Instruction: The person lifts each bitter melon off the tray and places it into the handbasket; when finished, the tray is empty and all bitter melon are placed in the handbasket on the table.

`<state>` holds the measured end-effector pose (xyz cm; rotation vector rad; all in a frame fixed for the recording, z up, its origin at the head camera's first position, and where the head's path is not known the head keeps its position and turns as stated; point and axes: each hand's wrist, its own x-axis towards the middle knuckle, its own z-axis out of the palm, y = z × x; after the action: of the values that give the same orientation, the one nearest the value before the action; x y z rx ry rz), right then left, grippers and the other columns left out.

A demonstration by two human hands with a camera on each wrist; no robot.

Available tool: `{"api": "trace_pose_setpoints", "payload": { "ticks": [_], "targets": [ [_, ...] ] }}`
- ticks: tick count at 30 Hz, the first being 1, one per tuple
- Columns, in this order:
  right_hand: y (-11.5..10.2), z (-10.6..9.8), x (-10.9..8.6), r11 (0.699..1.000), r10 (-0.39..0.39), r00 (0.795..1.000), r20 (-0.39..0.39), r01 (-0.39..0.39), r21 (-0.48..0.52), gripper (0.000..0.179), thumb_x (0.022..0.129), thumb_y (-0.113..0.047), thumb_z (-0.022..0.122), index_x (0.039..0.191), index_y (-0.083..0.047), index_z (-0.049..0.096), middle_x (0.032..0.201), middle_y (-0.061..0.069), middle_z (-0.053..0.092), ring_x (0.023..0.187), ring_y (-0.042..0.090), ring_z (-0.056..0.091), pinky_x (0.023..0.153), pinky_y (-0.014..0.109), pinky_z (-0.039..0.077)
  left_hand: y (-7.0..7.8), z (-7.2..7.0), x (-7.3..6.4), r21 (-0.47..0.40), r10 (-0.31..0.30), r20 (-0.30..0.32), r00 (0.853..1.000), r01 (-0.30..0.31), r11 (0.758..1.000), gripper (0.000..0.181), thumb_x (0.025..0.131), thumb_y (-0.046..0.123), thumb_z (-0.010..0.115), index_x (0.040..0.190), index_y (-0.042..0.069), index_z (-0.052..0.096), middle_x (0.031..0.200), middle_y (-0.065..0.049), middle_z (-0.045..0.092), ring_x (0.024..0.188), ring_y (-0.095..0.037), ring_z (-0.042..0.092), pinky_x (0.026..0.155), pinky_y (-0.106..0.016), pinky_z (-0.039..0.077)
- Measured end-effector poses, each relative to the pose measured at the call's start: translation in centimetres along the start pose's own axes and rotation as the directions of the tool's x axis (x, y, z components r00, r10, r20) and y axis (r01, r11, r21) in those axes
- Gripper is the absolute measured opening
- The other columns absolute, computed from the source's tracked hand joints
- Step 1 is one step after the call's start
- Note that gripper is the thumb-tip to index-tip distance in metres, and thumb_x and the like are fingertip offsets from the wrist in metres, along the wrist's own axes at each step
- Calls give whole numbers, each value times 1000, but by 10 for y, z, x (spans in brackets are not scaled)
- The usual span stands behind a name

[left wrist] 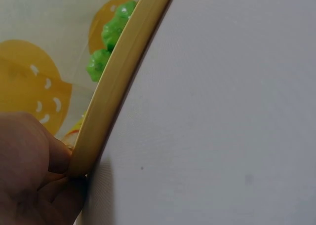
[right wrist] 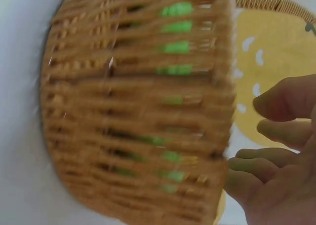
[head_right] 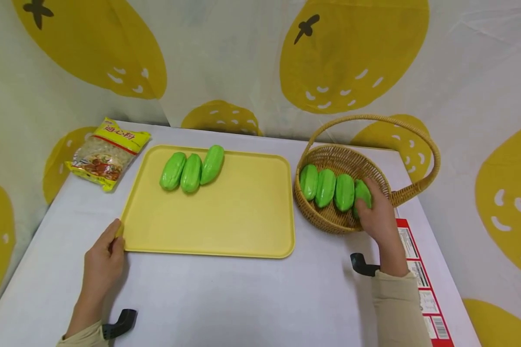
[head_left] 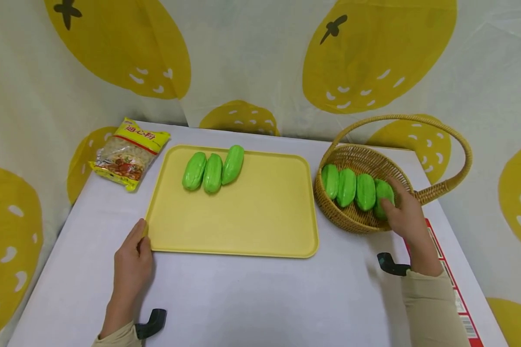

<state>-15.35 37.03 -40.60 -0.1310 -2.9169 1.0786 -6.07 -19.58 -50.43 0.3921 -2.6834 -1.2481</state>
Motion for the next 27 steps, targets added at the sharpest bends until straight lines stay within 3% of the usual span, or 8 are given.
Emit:
{"api": "trace_pose_setpoints", "payload": {
  "ticks": [5,7,10,12,22,27],
  "targets": [
    [-13,6,-4,994,9,999,-46,-4,109,63,108,-29,47,164,-14,23,167,20,28,151,48,30,121,61,31,1,-1,-1,-4,-8,7,1000,8,1000,51,105,-2,44,155,-2,36,161,-23,38,150,-39,37,119,-56,36],
    [-19,9,-5,989,-17,997,-70,28,148,63,107,-30,49,163,-14,24,167,18,29,151,45,31,124,43,35,1,-1,-1,-6,-10,7,1000,10,1000,51,105,-2,44,155,-2,35,161,-23,38,150,-39,37,119,-56,36],
    [-29,15,-6,978,-62,992,-107,82,193,63,106,-27,53,162,-12,27,166,16,32,153,38,32,117,14,37,2,-1,0,-8,-12,8,1000,12,1000,52,105,-3,45,155,-3,35,161,-23,38,150,-39,37,119,-56,36],
    [-35,19,-6,969,-86,990,-112,109,223,62,106,-25,54,162,-10,29,166,16,33,153,35,33,111,5,37,2,-1,0,-4,-15,7,1000,15,1000,52,104,-3,45,155,-2,35,161,-23,38,151,-39,37,119,-56,36],
    [-68,43,-6,914,-173,978,-120,204,351,60,104,-15,57,159,-4,33,164,20,35,152,36,35,112,10,40,0,1,1,10,-32,-1,999,32,999,51,106,0,43,156,0,34,162,-20,37,151,-37,36,120,-56,36],
    [-80,59,-4,890,-182,978,-99,207,407,62,104,-15,58,159,-4,33,164,17,35,152,35,35,113,11,40,1,1,1,6,-32,3,999,32,999,51,106,1,42,157,0,34,163,-19,37,152,-36,36,120,-56,36]
  ]
}}
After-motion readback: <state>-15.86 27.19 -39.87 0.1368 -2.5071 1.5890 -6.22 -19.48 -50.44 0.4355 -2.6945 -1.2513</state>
